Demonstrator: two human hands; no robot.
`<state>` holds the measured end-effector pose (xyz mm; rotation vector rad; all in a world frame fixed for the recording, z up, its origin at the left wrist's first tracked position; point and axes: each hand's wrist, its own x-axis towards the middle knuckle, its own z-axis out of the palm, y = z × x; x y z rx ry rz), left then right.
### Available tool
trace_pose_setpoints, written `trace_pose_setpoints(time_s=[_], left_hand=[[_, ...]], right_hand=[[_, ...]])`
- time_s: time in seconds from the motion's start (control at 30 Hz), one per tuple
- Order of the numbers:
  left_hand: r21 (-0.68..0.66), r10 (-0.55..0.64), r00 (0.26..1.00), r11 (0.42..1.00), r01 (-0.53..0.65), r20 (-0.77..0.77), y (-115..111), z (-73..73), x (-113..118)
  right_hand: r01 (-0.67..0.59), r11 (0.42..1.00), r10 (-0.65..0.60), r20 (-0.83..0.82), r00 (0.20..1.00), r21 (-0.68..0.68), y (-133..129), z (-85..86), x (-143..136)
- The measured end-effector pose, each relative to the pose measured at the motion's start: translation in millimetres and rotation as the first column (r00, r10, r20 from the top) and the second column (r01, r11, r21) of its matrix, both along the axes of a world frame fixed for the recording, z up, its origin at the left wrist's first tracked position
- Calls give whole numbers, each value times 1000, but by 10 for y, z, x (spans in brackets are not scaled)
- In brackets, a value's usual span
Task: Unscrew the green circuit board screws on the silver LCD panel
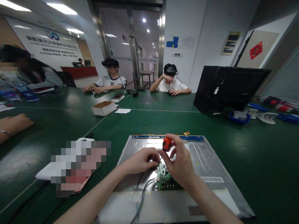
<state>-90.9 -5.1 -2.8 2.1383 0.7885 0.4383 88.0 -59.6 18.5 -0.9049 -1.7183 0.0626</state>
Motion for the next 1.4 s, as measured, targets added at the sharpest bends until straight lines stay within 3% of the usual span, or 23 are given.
trace_pose_setpoints(time_s=[0.13, 0.5, 0.8, 1.4], left_hand=[[1, 5, 1000, 1000, -5, -12, 2, -7, -1], [9, 21, 1000, 1000, -21, 18, -9, -3, 5], [-9, -7, 1000, 1000, 7, -5, 24, -46, -11], [-6, 8, 1000, 1000, -8, 4, 0, -25, 1]], right_hand=[[-19, 999, 18, 2, 1000, 32, -3, 16, 0], [-78, 995, 82, 62, 995, -66, -21, 31, 22], [16, 1000, -16, -7, 1000, 12, 6, -34, 5], [-59, 992, 66, 53, 996, -115, -6, 2, 25]])
